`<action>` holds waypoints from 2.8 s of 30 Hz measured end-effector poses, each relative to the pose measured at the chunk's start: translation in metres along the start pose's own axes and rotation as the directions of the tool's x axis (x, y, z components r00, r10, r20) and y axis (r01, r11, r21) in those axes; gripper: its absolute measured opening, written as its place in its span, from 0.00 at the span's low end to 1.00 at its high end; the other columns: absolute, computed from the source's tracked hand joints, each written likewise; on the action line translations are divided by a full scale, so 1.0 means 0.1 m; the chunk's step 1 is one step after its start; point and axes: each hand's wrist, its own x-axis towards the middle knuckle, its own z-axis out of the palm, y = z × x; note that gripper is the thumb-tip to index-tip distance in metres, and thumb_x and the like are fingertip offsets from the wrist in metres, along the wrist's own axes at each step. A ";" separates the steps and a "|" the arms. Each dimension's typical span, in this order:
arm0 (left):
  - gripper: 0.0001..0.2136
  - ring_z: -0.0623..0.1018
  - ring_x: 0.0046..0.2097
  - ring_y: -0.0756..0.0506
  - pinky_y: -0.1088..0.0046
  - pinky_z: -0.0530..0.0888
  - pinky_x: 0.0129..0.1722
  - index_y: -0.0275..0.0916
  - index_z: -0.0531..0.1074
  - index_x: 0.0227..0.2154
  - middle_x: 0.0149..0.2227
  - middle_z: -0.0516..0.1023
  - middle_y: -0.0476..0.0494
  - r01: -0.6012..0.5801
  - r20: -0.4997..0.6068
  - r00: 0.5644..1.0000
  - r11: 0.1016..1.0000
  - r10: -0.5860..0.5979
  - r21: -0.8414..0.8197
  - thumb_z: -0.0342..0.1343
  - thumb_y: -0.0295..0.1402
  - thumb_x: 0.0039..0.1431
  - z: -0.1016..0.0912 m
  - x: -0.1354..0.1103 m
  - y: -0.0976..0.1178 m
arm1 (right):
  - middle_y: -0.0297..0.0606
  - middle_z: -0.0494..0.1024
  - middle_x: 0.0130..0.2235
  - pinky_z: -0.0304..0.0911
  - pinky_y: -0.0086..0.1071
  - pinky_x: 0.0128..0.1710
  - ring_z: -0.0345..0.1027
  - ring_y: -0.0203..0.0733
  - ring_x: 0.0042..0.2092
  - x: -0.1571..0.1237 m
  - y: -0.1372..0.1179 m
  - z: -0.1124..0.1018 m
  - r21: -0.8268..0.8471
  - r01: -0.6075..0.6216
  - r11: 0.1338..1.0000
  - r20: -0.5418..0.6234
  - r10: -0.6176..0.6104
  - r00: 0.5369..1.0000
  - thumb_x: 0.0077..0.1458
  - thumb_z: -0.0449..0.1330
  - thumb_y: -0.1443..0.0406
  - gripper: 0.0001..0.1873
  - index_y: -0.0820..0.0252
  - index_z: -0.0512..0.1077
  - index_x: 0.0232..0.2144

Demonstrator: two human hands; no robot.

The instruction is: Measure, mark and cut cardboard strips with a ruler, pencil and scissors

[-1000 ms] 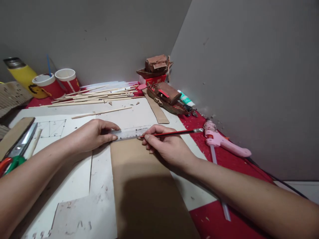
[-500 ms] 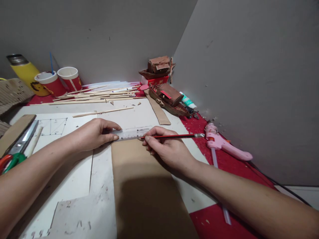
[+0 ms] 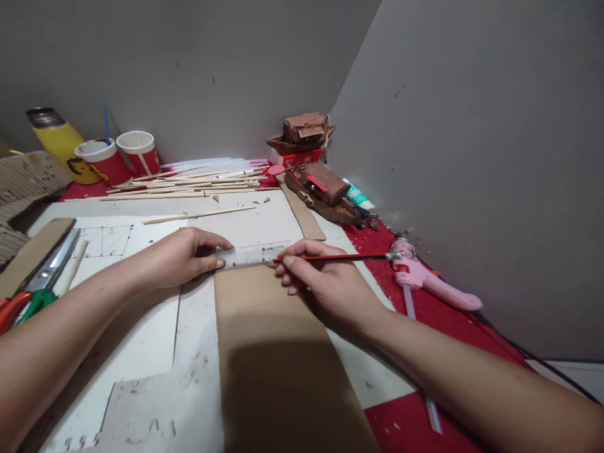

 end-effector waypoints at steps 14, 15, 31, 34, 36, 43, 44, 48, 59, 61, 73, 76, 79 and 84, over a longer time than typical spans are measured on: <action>0.18 0.80 0.39 0.39 0.67 0.75 0.39 0.44 0.79 0.50 0.43 0.84 0.42 -0.006 -0.031 1.000 0.999 0.005 -0.039 0.60 0.40 0.56 -0.06 -0.03 -0.02 | 0.38 0.82 0.37 0.74 0.32 0.33 0.75 0.38 0.34 -0.27 -0.18 -0.58 -0.036 0.181 0.983 -0.142 -0.185 0.972 0.63 0.60 0.54 0.14 0.54 0.77 0.44; 0.18 0.80 0.39 0.40 0.67 0.75 0.39 0.44 0.79 0.50 0.43 0.84 0.42 -0.007 -0.038 0.999 0.999 0.006 -0.036 0.61 0.40 0.56 -0.06 -0.03 -0.02 | 0.38 0.82 0.38 0.74 0.32 0.33 0.76 0.39 0.34 -0.29 -0.15 -0.59 -0.026 0.176 0.984 -0.133 -0.178 0.975 0.63 0.59 0.53 0.15 0.54 0.77 0.44; 0.19 0.79 0.43 0.39 0.66 0.76 0.42 0.45 0.78 0.51 0.49 0.81 0.40 0.035 -0.032 0.999 0.998 -0.037 -0.042 0.60 0.41 0.57 -0.08 -0.08 0.01 | 0.43 0.83 0.38 0.73 0.34 0.33 0.77 0.41 0.34 -0.31 -0.07 -0.49 -0.084 0.085 0.993 -0.100 -0.094 0.991 0.60 0.59 0.46 0.23 0.59 0.75 0.41; 0.20 0.78 0.38 0.42 0.68 0.75 0.38 0.43 0.78 0.51 0.42 0.83 0.41 0.065 -0.028 0.997 0.996 -0.067 -0.058 0.59 0.41 0.57 -0.08 -0.10 0.04 | 0.44 0.83 0.37 0.73 0.35 0.34 0.77 0.42 0.35 -0.31 -0.04 -0.48 -0.108 0.086 0.990 -0.105 -0.098 0.990 0.58 0.59 0.45 0.25 0.59 0.76 0.41; 0.20 0.75 0.33 0.45 0.71 0.73 0.32 0.42 0.78 0.51 0.35 0.82 0.43 0.081 -0.012 0.997 0.992 -0.082 -0.092 0.59 0.41 0.57 -0.08 -0.10 0.07 | 0.44 0.83 0.38 0.73 0.35 0.34 0.78 0.43 0.36 -0.32 -0.03 -0.49 -0.119 0.085 0.989 -0.108 -0.098 0.989 0.58 0.58 0.43 0.26 0.59 0.76 0.42; 0.19 0.68 0.27 0.49 0.76 0.64 0.26 0.39 0.79 0.48 0.29 0.77 0.47 0.086 -0.073 0.992 0.979 -0.101 -0.185 0.60 0.40 0.55 -0.07 -0.11 0.13 | 0.45 0.83 0.38 0.74 0.38 0.34 0.78 0.45 0.36 -0.33 -0.05 -0.51 -0.129 0.097 0.987 -0.114 -0.112 0.987 0.57 0.59 0.43 0.25 0.58 0.76 0.41; 0.19 0.68 0.28 0.49 0.76 0.64 0.26 0.39 0.78 0.48 0.29 0.76 0.47 0.087 -0.079 0.991 0.977 -0.104 -0.194 0.60 0.40 0.55 -0.07 -0.11 0.13 | 0.45 0.83 0.38 0.74 0.38 0.34 0.78 0.45 0.36 -0.32 -0.05 -0.51 -0.127 0.105 0.986 -0.118 -0.120 0.986 0.57 0.59 0.43 0.25 0.58 0.76 0.41; 0.20 0.68 0.27 0.50 0.76 0.64 0.26 0.37 0.77 0.47 0.27 0.74 0.49 0.107 -0.084 0.987 0.950 -0.137 -0.294 0.61 0.44 0.56 -0.05 -0.10 0.09 | 0.44 0.83 0.38 0.73 0.37 0.34 0.78 0.45 0.36 -0.32 -0.03 -0.53 -0.127 0.126 0.984 -0.112 -0.141 0.984 0.58 0.58 0.43 0.25 0.58 0.76 0.41; 0.13 0.62 0.20 0.54 0.79 0.57 0.18 0.37 0.75 0.35 0.21 0.68 0.54 0.123 -0.206 0.952 0.898 -0.227 -0.423 0.64 0.41 0.53 -0.04 -0.09 0.12 | 0.44 0.83 0.38 0.71 0.46 0.44 0.77 0.51 0.42 -0.35 0.02 -0.47 -0.236 0.046 0.971 -0.107 -0.073 0.991 0.56 0.58 0.42 0.26 0.54 0.77 0.41; 0.12 0.61 0.20 0.54 0.79 0.56 0.17 0.37 0.75 0.34 0.21 0.69 0.53 0.126 -0.234 0.940 0.892 -0.246 -0.434 0.65 0.40 0.52 -0.03 -0.08 0.12 | 0.44 0.83 0.39 0.71 0.48 0.45 0.77 0.53 0.42 -0.36 0.03 -0.47 -0.243 0.037 0.969 -0.102 -0.064 0.993 0.56 0.58 0.41 0.26 0.54 0.78 0.41; 0.15 0.63 0.19 0.53 0.79 0.59 0.17 0.37 0.77 0.36 0.19 0.69 0.52 0.169 -0.129 0.952 0.829 -0.277 -0.534 0.66 0.42 0.49 -0.03 -0.11 0.16 | 0.43 0.82 0.42 0.70 0.49 0.46 0.77 0.53 0.43 -0.35 0.06 -0.50 -0.242 0.034 0.970 -0.117 -0.064 0.991 0.58 0.58 0.45 0.22 0.52 0.77 0.44; 0.17 0.64 0.20 0.52 0.78 0.59 0.19 0.37 0.78 0.39 0.21 0.70 0.52 0.185 -0.055 0.966 0.827 -0.251 -0.531 0.66 0.43 0.50 -0.02 -0.13 0.19 | 0.42 0.82 0.42 0.71 0.47 0.45 0.77 0.51 0.43 -0.34 0.05 -0.50 -0.215 0.052 0.975 -0.147 -0.085 0.985 0.59 0.58 0.46 0.21 0.52 0.76 0.44; 0.18 0.63 0.21 0.53 0.78 0.57 0.19 0.37 0.78 0.40 0.21 0.69 0.53 0.178 -0.018 0.975 0.832 -0.220 -0.526 0.66 0.43 0.51 -0.01 -0.15 0.22 | 0.41 0.82 0.42 0.71 0.46 0.45 0.77 0.49 0.41 -0.32 0.04 -0.52 -0.199 0.093 0.976 -0.184 -0.131 0.974 0.59 0.59 0.47 0.21 0.52 0.75 0.46; 0.17 0.64 0.23 0.52 0.78 0.58 0.20 0.37 0.80 0.39 0.22 0.72 0.51 0.137 -0.030 0.983 0.833 -0.180 -0.536 0.67 0.42 0.48 0.01 -0.15 0.27 | 0.43 0.81 0.45 0.72 0.43 0.41 0.76 0.48 0.41 -0.27 0.02 -0.55 -0.144 0.098 0.985 -0.234 -0.131 0.963 0.58 0.61 0.48 0.22 0.53 0.73 0.47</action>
